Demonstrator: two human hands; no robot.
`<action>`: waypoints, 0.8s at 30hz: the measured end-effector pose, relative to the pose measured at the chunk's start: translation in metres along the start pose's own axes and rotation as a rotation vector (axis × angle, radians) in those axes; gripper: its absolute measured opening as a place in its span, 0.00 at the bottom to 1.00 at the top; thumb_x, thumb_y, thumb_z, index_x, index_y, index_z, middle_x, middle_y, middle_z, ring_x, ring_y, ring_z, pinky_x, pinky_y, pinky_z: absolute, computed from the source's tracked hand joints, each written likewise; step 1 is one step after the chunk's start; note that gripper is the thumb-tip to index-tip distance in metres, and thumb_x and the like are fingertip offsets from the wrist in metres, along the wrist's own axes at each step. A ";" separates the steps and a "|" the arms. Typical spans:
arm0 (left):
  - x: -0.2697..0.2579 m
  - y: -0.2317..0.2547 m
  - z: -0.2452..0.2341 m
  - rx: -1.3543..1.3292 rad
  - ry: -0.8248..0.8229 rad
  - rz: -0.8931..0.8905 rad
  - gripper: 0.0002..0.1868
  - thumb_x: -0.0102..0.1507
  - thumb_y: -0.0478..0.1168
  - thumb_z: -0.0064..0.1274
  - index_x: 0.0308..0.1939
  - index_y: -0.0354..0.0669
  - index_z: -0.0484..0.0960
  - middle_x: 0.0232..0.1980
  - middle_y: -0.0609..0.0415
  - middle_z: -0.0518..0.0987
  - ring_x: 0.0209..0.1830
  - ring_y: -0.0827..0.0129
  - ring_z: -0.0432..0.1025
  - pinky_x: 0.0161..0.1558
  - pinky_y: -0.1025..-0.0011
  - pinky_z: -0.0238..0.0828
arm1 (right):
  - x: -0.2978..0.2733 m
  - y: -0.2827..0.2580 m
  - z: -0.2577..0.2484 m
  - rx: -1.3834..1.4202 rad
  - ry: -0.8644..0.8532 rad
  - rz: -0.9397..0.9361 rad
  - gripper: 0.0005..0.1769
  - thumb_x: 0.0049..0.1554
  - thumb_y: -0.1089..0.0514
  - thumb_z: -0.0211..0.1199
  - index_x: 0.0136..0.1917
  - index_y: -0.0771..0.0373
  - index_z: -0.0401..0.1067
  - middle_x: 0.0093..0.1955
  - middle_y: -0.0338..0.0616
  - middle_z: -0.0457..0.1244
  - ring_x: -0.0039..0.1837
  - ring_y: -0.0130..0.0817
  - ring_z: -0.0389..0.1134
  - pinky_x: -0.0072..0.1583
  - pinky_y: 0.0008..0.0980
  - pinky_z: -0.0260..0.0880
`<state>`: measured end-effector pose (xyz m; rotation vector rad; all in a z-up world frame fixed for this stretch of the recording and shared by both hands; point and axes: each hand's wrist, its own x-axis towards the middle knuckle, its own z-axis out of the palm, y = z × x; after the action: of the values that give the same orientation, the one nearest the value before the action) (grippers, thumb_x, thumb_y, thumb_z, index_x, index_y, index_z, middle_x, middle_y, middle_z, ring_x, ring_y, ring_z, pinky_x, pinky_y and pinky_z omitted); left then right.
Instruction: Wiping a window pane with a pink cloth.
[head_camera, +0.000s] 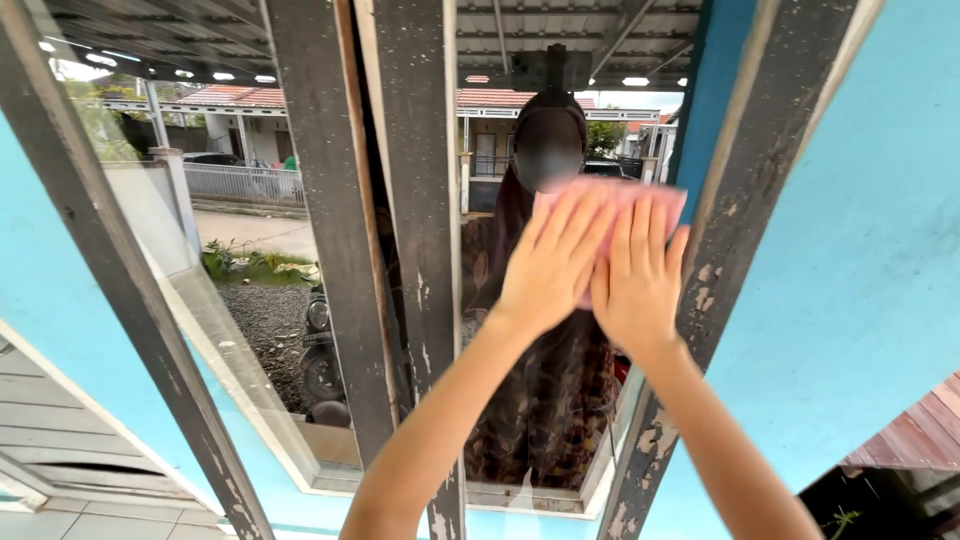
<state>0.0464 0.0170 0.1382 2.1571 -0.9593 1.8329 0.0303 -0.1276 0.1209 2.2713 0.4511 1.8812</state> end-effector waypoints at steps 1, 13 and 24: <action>0.010 -0.011 -0.007 0.004 0.000 -0.001 0.28 0.72 0.45 0.32 0.76 0.47 0.62 0.77 0.47 0.63 0.78 0.48 0.57 0.79 0.46 0.44 | 0.016 0.000 0.001 0.004 0.002 -0.001 0.34 0.65 0.50 0.47 0.76 0.75 0.61 0.78 0.68 0.53 0.79 0.65 0.52 0.75 0.63 0.46; -0.042 -0.041 -0.027 0.214 -0.091 -0.130 0.31 0.71 0.48 0.32 0.78 0.48 0.59 0.80 0.42 0.57 0.81 0.48 0.51 0.78 0.51 0.41 | 0.012 -0.052 0.021 0.114 -0.023 -0.056 0.35 0.66 0.46 0.42 0.81 0.63 0.57 0.83 0.54 0.49 0.82 0.55 0.46 0.77 0.56 0.41; -0.210 0.046 -0.008 0.186 -0.129 -0.353 0.31 0.67 0.49 0.38 0.72 0.40 0.68 0.73 0.33 0.64 0.75 0.39 0.56 0.72 0.46 0.48 | -0.128 -0.082 0.018 0.184 -0.025 -0.248 0.32 0.60 0.45 0.46 0.76 0.49 0.65 0.78 0.36 0.57 0.77 0.38 0.58 0.73 0.49 0.51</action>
<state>0.0039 0.0622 -0.0679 2.3901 -0.4013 1.6852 0.0163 -0.0916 -0.0274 2.2211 0.8912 1.7505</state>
